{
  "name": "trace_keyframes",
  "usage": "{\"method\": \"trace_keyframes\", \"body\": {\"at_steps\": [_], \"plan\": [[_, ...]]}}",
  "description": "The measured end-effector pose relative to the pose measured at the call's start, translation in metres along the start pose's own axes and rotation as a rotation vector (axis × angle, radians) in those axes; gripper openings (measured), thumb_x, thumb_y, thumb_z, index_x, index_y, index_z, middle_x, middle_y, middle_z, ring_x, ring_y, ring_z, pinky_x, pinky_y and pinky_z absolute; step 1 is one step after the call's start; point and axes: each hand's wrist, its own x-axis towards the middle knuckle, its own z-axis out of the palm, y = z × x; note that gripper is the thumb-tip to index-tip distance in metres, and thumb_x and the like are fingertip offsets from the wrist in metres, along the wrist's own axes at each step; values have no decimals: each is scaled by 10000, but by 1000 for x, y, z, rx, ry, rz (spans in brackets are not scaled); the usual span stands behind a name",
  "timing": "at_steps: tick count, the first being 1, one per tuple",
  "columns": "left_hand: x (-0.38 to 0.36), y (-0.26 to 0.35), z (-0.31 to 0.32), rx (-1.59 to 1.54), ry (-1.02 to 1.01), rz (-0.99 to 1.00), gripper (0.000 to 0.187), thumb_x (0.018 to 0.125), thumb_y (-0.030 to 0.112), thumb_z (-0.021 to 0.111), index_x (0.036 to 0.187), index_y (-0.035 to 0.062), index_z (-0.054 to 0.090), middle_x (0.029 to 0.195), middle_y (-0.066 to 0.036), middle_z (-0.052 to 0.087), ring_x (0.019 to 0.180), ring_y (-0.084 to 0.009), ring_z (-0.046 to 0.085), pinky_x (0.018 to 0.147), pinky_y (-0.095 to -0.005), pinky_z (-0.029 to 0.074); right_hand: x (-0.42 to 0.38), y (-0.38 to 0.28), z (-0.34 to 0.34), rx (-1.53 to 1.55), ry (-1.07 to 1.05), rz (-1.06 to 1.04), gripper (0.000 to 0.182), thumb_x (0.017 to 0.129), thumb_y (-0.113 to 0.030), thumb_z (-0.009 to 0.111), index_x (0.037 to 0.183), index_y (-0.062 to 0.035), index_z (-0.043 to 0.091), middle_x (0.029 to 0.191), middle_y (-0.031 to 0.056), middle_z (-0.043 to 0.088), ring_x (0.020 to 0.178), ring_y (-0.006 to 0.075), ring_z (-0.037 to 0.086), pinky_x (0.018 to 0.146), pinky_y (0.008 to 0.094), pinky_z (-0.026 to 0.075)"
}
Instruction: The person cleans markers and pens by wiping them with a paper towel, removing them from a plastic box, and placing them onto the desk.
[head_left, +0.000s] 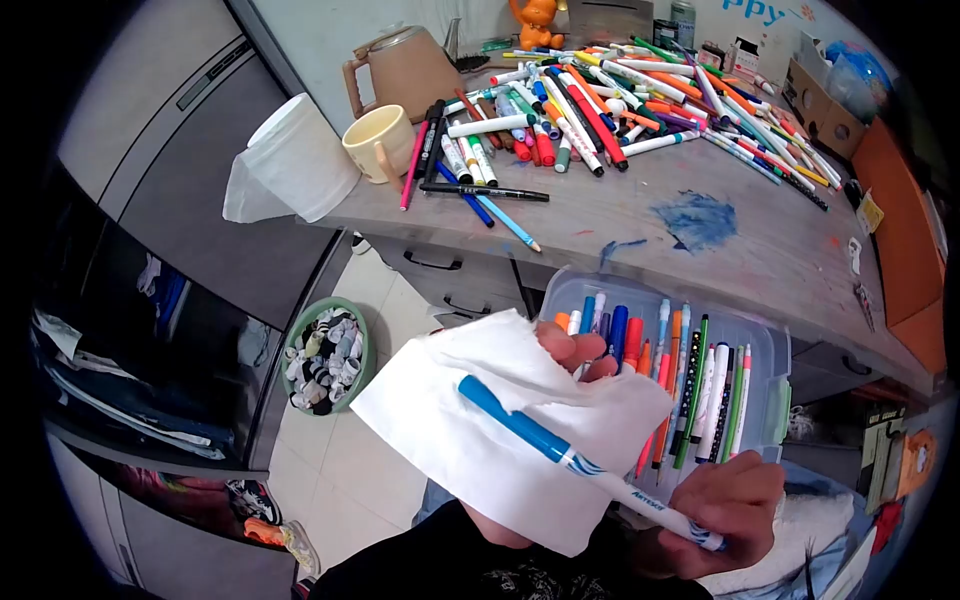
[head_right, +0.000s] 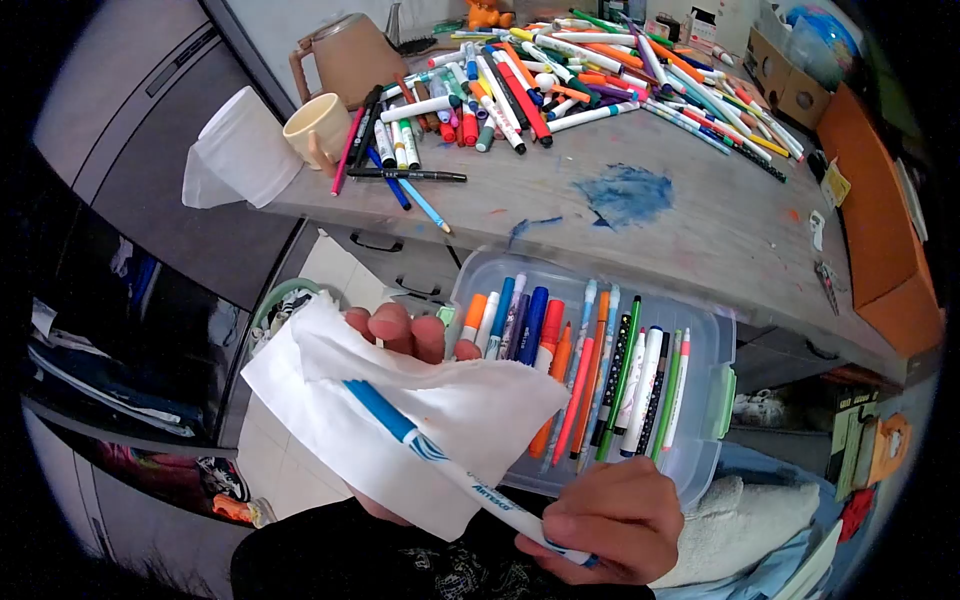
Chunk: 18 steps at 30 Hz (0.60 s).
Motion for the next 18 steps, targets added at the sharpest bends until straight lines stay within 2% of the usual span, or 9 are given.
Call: {"method": "trace_keyframes", "body": {"at_steps": [5,7,8,9,11,12,15,16,18], "plan": [[-6,-2,3,121,170,-40,465,840,206,717,1214,5,526,1183,-190,589,1059,-290,611,949,-437,502,-4,10,-1,157,46,-175,260,835,-286,763,911,-102,597,780,31,474,609,96,450,424,183,362],[-6,0,-4,256,154,-49,464,832,199,724,1207,12,526,1176,-168,591,1060,-286,605,945,-438,498,-6,8,-13,243,49,-364,349,949,-337,576,1104,-28,533,779,120,503,624,231,544,461,332,545],[-5,-1,-6,277,129,-52,461,832,201,724,1204,14,526,1174,-159,592,1061,-284,603,942,-437,497,-11,6,-7,225,209,-387,309,952,-299,572,1079,-20,533,740,109,488,595,230,529,434,308,521],[-4,-2,-8,298,104,-54,459,831,202,723,1202,16,527,1173,-151,592,1062,-282,601,940,-436,496,-11,8,-5,225,208,-387,309,952,-299,572,1079,-20,533,740,109,488,595,230,529,434,308,521],[0,-10,-9,-95,-15,-60,354,925,274,611,1194,69,504,1170,-96,556,1126,-283,554,1012,-499,447,-10,9,-1,218,255,-390,262,952,-256,552,1042,-9,558,780,121,533,628,243,564,501,327,534],[1,-12,-9,-226,-55,-65,324,957,298,574,1191,87,496,1168,-77,544,1147,-284,539,1036,-520,431,-13,2,6,73,362,-161,283,880,-368,698,884,-109,585,742,6,458,592,80,438,420,187,338],[-3,-10,-9,-42,43,-187,387,932,345,583,1186,64,505,1150,-116,534,1149,-314,529,1020,-507,433,-14,7,26,-63,442,-51,346,846,-418,722,889,-96,602,728,12,486,609,122,455,468,212,307],[-4,-8,-9,25,78,-223,408,924,360,587,1184,56,508,1144,-129,530,1150,-324,525,1015,-502,433,-11,9,20,-50,443,-54,346,846,-418,722,889,-96,602,728,12,486,609,122,455,468,212,307],[-9,-10,-8,115,133,-282,441,911,384,592,1182,45,513,1134,-148,525,1151,-339,520,1007,-496,434,0,6,2,-116,38,-94,346,836,-394,725,872,-69,611,743,47,530,635,143,476,513,245,327]]}}
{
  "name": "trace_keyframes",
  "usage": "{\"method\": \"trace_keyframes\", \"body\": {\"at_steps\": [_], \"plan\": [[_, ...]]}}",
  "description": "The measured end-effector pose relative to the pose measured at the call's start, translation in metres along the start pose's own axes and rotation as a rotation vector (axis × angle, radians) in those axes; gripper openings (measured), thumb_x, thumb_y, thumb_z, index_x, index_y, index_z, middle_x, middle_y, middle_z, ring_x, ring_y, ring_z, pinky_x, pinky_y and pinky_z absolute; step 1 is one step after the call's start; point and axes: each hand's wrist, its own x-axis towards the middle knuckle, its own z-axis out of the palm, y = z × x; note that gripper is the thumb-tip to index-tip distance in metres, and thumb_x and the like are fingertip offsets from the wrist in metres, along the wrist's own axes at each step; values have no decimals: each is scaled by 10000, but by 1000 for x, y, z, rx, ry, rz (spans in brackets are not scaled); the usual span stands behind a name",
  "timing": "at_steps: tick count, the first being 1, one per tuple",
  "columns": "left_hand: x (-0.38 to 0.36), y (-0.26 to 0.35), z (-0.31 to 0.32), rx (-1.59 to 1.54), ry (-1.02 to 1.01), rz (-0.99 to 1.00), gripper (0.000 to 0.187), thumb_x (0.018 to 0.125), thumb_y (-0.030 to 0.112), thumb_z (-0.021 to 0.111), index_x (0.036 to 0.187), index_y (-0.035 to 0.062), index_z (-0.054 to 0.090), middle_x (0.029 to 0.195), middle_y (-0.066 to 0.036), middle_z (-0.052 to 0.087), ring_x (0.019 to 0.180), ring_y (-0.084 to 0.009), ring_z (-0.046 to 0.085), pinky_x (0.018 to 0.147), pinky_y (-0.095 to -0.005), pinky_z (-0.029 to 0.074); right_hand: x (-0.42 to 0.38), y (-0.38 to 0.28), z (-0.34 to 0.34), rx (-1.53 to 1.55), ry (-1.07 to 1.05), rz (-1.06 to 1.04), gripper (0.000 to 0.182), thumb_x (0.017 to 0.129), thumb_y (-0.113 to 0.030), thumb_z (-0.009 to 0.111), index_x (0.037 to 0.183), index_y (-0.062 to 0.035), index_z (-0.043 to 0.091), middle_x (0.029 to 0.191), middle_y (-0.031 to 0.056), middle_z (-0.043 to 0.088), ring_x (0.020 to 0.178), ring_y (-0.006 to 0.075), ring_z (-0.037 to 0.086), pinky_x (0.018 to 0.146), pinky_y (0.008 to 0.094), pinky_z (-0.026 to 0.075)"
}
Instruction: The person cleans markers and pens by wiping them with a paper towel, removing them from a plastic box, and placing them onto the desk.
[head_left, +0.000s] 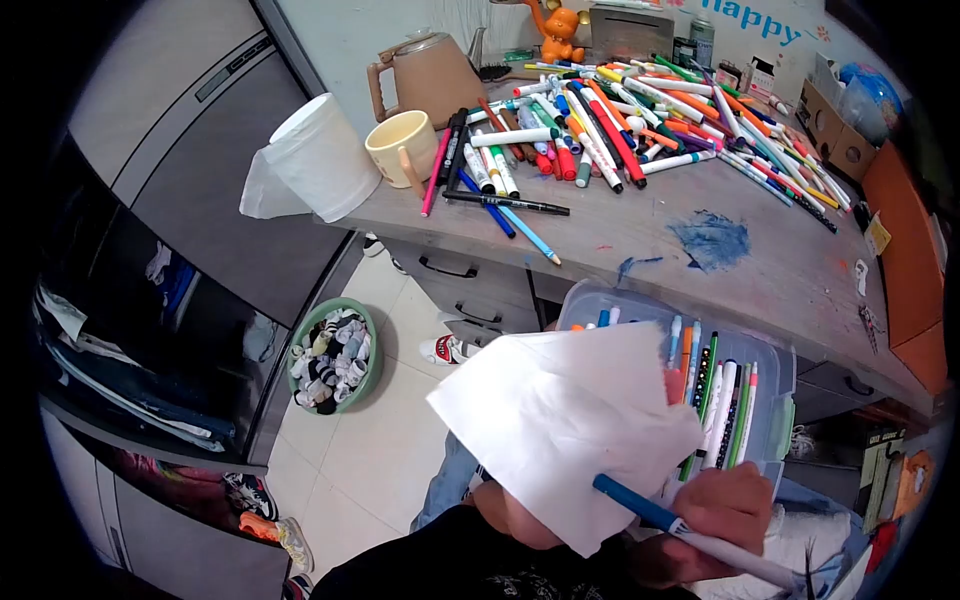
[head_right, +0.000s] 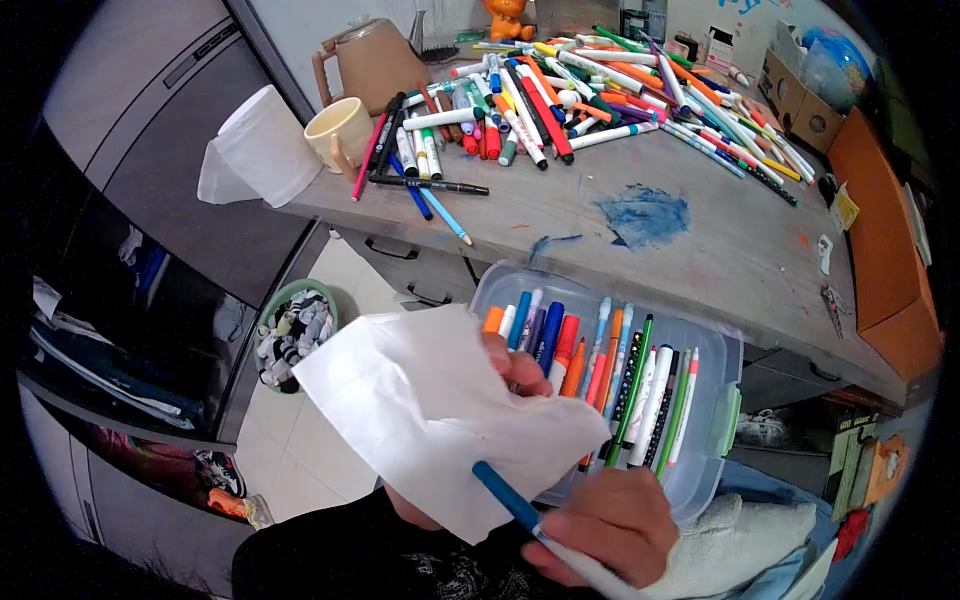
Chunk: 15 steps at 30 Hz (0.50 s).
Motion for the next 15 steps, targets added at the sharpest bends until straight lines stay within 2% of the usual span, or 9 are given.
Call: {"method": "trace_keyframes", "body": {"at_steps": [1,2,4,5,7,9,10,13,15], "plan": [[-1,-3,0,26,20,-20,452,907,391,593,1181,41,514,1131,-154,524,1151,-344,519,1005,-494,435,4,-2,-5,-16,-136,-24,347,833,-386,727,867,-60,614,748,58,545,643,150,483,527,257,334],[-1,-11,2,-7,-19,66,473,908,411,580,1195,42,506,1118,-153,521,1133,-344,514,993,-488,434,12,-9,-2,-66,-216,83,282,762,-251,776,914,-58,639,816,81,588,671,206,550,612,304,415],[-1,-19,2,-43,-61,149,495,908,430,567,1208,43,499,1104,-152,519,1116,-344,510,981,-482,433,10,-11,10,-91,-234,165,250,765,-170,768,935,-35,644,827,99,616,697,249,588,677,319,461],[-1,-22,-3,-69,-66,114,514,909,451,555,1216,44,490,1101,-151,518,1095,-338,503,969,-477,426,9,-12,17,-104,-243,206,239,767,-130,764,945,-23,646,833,108,630,710,271,607,710,327,485],[2,-23,-13,-95,-73,78,533,910,472,542,1223,46,481,1097,-150,517,1075,-332,496,957,-472,420,-1,-14,24,91,31,364,175,827,-140,693,908,-4,621,798,120,619,665,272,589,656,317,475],[13,-19,-25,-121,-242,-10,550,934,434,524,1306,42,420,1211,-151,494,1144,-299,491,973,-433,424,-8,-18,22,218,217,475,171,879,-152,626,893,15,592,748,131,606,609,273,572,588,313,466],[19,-16,-30,-135,-327,-54,562,947,414,515,1347,40,389,1268,-151,482,1179,-282,488,981,-413,427,-11,-11,11,113,99,347,178,872,-146,628,927,16,579,716,129,595,561,269,552,544,321,455],[19,-11,-33,-172,-496,-146,594,971,376,496,1429,36,328,1381,-152,459,1248,-249,482,997,-374,431,-11,0,-2,1,-32,217,320,824,-199,721,1007,15,570,658,124,572,470,266,527,466,343,436],[4,-10,-30,-42,-247,-124,588,959,346,520,1420,33,333,1362,-148,469,1243,-251,484,1007,-382,429,-3,-4,-10,-48,-256,183,381,757,-220,797,1011,-10,606,667,121,580,503,267,564,464,346,441]]}}
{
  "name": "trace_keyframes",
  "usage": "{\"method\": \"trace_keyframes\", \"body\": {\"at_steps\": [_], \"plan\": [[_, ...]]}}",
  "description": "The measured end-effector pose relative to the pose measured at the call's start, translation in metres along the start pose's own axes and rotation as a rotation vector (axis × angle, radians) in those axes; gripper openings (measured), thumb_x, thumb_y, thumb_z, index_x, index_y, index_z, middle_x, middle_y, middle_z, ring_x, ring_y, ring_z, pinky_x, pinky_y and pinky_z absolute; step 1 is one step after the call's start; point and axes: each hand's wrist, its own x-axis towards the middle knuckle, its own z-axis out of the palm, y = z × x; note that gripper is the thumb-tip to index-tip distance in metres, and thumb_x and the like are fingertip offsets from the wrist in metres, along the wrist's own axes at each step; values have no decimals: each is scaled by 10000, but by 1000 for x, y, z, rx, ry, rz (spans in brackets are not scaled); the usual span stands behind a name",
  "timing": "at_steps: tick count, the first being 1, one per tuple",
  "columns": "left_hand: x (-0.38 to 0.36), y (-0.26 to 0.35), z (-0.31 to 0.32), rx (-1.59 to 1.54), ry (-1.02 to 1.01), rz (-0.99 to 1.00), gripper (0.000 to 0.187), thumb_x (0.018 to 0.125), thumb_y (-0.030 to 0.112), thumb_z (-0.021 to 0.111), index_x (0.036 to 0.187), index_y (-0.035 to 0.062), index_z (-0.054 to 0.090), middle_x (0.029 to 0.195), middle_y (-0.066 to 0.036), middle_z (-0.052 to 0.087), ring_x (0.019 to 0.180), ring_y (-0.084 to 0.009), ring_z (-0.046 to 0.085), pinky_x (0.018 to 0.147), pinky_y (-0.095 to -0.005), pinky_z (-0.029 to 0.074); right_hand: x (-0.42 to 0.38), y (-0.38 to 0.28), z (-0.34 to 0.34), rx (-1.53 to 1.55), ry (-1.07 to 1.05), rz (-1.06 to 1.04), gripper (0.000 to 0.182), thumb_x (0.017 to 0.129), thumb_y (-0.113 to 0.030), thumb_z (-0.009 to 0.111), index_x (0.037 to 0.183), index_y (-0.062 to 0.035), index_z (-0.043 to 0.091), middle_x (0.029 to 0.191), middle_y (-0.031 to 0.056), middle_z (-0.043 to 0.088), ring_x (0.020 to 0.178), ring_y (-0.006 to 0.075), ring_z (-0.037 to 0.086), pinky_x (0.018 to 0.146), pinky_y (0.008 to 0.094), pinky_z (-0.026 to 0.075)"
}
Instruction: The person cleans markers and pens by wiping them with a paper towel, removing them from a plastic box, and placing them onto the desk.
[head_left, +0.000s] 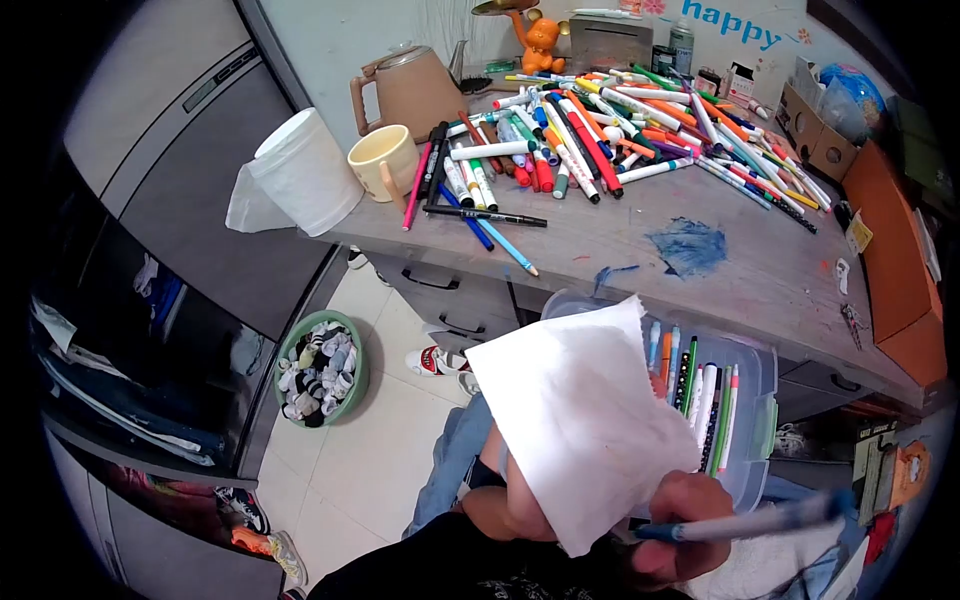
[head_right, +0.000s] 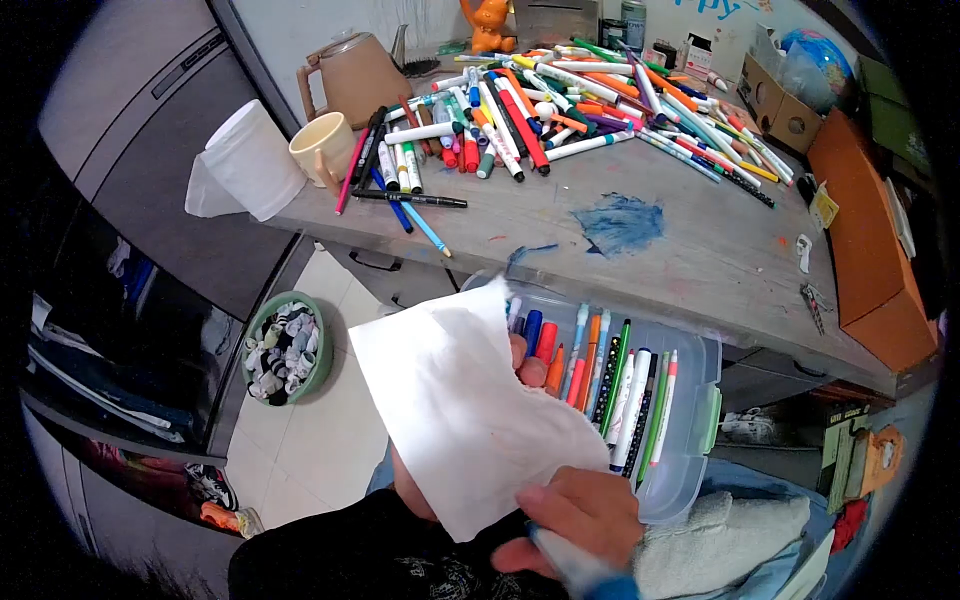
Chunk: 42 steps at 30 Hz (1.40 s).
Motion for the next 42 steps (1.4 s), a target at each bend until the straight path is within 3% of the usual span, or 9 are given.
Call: {"method": "trace_keyframes", "body": {"at_steps": [4,5,9,14,17,21,26,32,42], "plan": [[-7,-5,2,-174,95,5,601,953,320,536,1434,45,304,1341,-142,480,1234,-251,492,1008,-390,442,17,-5,9,-110,-35,16,407,678,-185,863,997,-45,652,700,115,606,571,263,614,508,345,480],[-3,-4,5,22,125,37,615,920,394,562,1394,63,350,1210,-143,501,1112,-287,519,962,-433,437,20,-6,11,-155,-33,28,356,666,-172,860,929,-29,668,734,116,629,615,265,634,556,342,503],[10,19,11,208,158,-244,666,837,475,673,1298,75,405,1008,-124,539,929,-298,563,868,-436,431,19,-11,13,-212,-22,116,310,660,-150,854,878,-22,675,755,110,646,652,251,643,568,333,503],[18,1,11,288,-152,115,463,887,406,648,1173,94,461,969,-84,552,902,-239,566,817,-369,421,19,-14,13,-268,-15,191,363,642,-178,872,889,-17,659,723,89,636,605,207,619,532,314,480],[26,1,7,41,-398,240,94,1002,209,469,1027,119,461,829,-2,530,749,-138,537,758,-301,379,15,-19,14,-217,28,405,404,624,-204,892,882,-30,634,685,73,603,577,185,596,504,297,463],[29,-2,5,33,-610,400,131,1016,215,407,916,130,414,772,-3,496,650,-119,473,719,-307,341,14,-20,16,-254,86,418,452,599,-218,908,892,-43,611,670,61,579,563,166,577,478,285,443],[18,16,6,-70,-519,458,207,1034,255,326,873,131,366,714,-2,421,597,-121,415,691,-304,321,20,-3,14,-134,-80,66,433,617,-160,889,939,-53,621,735,69,607,648,206,605,539,296,472],[10,29,11,-113,-310,489,276,1043,302,346,822,138,372,659,8,385,551,-115,373,667,-304,311,21,-9,13,-155,-183,151,315,689,-134,838,916,-38,643,793,84,630,672,226,617,565,320,492],[8,37,3,-125,-350,555,237,1021,289,369,857,118,360,680,-9,386,566,-131,391,670,-306,314,17,-5,12,-175,-239,53,310,727,-165,817,952,-36,646,814,89,637,700,211,636,572,308,508]]}}
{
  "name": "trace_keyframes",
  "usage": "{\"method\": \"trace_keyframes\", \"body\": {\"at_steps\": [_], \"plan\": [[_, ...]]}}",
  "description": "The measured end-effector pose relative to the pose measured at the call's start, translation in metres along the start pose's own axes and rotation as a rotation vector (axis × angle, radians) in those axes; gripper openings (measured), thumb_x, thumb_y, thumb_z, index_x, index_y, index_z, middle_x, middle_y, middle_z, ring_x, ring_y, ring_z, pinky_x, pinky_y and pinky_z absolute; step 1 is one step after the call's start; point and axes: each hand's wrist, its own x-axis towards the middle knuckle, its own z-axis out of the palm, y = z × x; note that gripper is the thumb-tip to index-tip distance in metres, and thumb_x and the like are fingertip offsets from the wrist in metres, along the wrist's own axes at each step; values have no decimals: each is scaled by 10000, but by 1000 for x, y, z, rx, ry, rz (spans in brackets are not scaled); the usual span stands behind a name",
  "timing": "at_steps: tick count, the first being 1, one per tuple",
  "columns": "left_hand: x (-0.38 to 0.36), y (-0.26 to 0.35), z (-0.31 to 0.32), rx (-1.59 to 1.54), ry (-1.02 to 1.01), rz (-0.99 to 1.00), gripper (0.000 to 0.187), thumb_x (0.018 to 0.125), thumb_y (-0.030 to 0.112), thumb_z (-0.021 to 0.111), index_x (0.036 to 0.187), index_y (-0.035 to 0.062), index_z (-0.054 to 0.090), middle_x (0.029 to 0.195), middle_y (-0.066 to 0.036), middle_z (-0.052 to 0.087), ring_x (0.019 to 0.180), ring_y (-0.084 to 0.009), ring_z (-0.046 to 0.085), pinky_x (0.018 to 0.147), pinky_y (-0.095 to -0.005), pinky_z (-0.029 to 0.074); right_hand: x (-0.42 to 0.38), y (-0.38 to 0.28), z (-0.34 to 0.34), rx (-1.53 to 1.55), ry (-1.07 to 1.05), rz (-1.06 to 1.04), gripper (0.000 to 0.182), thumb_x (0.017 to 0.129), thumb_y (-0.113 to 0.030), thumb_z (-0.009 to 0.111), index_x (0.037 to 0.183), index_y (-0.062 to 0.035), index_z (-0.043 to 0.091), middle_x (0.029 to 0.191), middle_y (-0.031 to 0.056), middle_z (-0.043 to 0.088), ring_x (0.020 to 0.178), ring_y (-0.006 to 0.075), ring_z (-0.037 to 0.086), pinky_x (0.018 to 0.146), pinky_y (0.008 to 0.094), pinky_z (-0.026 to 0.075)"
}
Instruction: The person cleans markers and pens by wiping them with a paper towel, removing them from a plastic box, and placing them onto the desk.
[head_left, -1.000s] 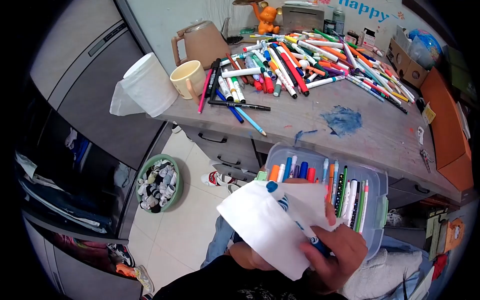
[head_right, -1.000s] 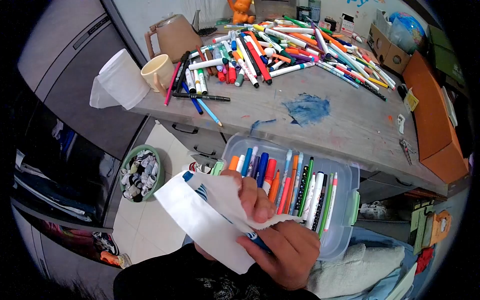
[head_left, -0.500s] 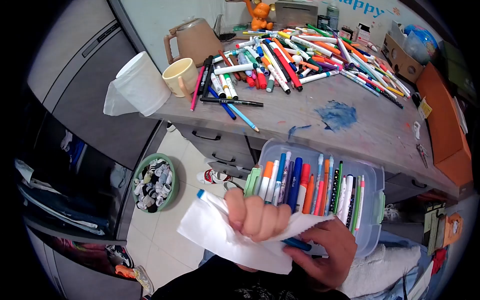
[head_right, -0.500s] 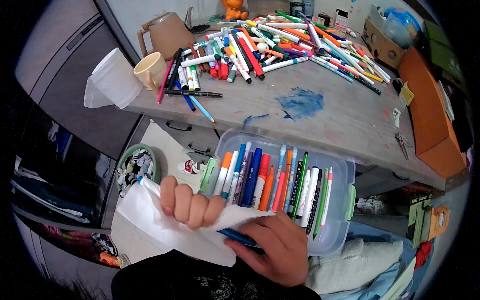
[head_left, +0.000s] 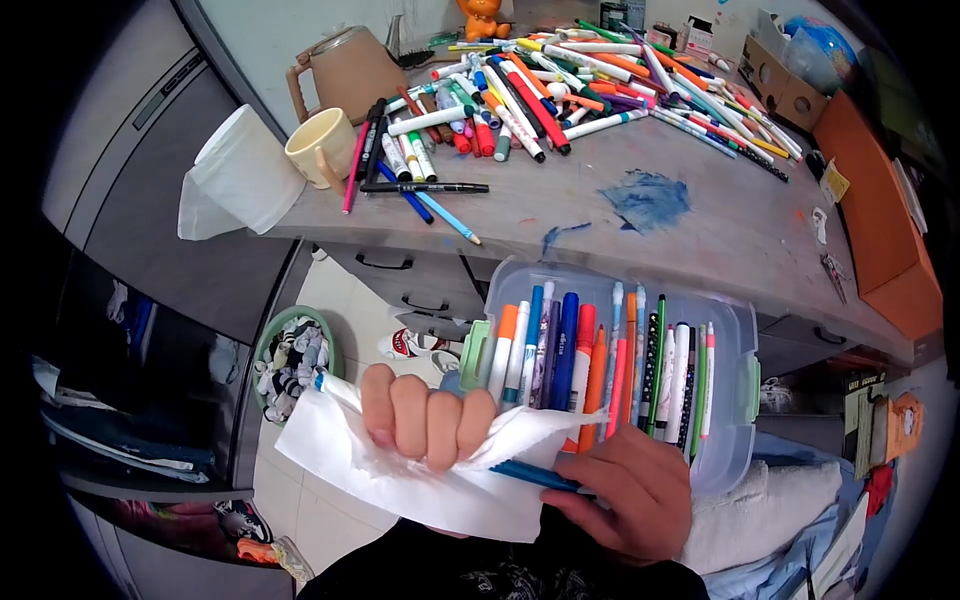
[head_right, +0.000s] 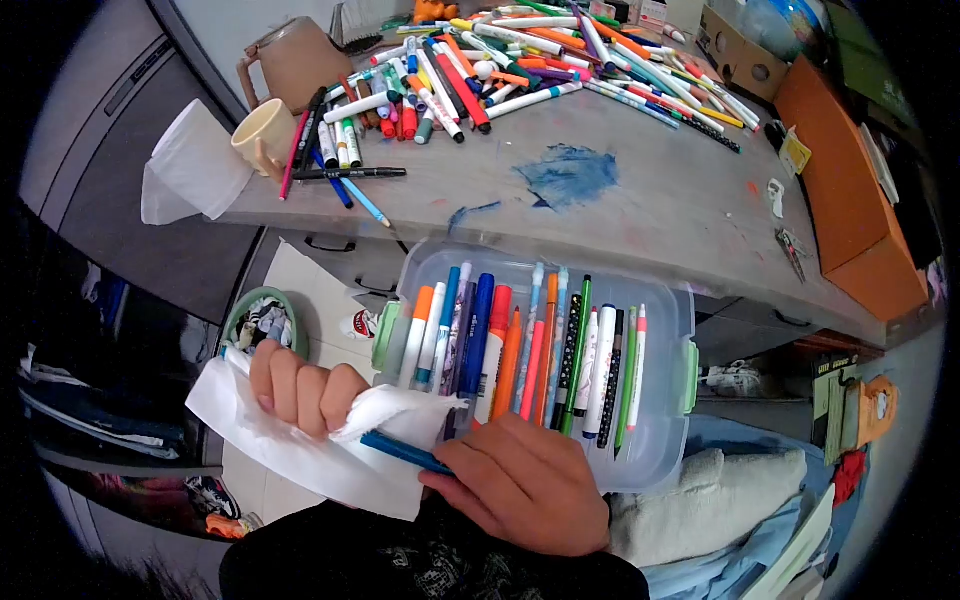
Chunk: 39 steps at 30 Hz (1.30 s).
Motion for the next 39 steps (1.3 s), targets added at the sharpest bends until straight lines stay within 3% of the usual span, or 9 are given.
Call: {"method": "trace_keyframes", "body": {"at_steps": [4,20,22,28,30,31,33,35,39], "plan": [[2,1,0,-40,-3,35,245,1030,261,322,840,109,356,664,-18,373,540,-137,363,661,-314,311,-2,3,-4,-27,-6,-6,316,728,-171,816,955,-34,645,816,87,639,716,209,639,577,307,512],[5,11,2,23,-23,-1,248,1023,242,389,810,116,386,624,-7,401,499,-140,396,648,-278,349,-9,12,-22,29,59,-44,330,692,-97,826,950,11,652,843,116,676,723,211,664,564,300,522],[5,12,6,57,-8,0,289,1039,275,309,799,118,349,615,1,363,502,-125,338,635,-281,325,-12,13,-29,20,80,-48,339,677,-89,834,944,13,651,840,119,677,729,210,666,558,297,520],[8,27,3,164,-42,51,197,1005,142,398,810,114,404,637,-14,438,512,-129,436,678,-268,364,-33,25,-38,40,399,-138,334,675,-11,791,971,-1,637,861,139,617,656,165,592,495,271,460],[11,40,-15,195,-143,36,163,980,99,443,821,119,414,674,-9,459,540,-132,447,739,-262,373,-37,29,-36,187,800,-97,312,746,-30,736,1018,1,585,891,113,533,598,116,488,468,233,394],[13,39,-16,201,-84,102,152,969,100,471,826,122,424,697,-8,464,587,-128,465,775,-266,374,-37,30,-36,185,798,-97,312,746,-30,736,1018,1,585,891,113,533,598,116,488,468,233,394],[10,45,-20,210,141,245,122,942,193,523,874,121,452,717,5,447,623,-121,468,781,-290,387,-39,33,-36,151,1159,-6,278,823,-91,694,1036,-6,537,904,84,474,588,91,424,467,199,340],[-2,82,-63,281,117,147,115,920,241,542,923,138,491,865,12,551,827,-117,534,867,-289,385,-36,33,-39,59,1197,90,252,838,-103,683,1023,-10,540,893,74,462,601,85,424,479,189,333],[-22,87,-86,157,187,-73,121,923,252,548,937,139,506,890,13,558,858,-119,536,884,-307,387,-38,35,-43,-96,1187,320,204,868,-82,660,1038,-8,576,916,49,492,659,68,446,538,173,338]]}}
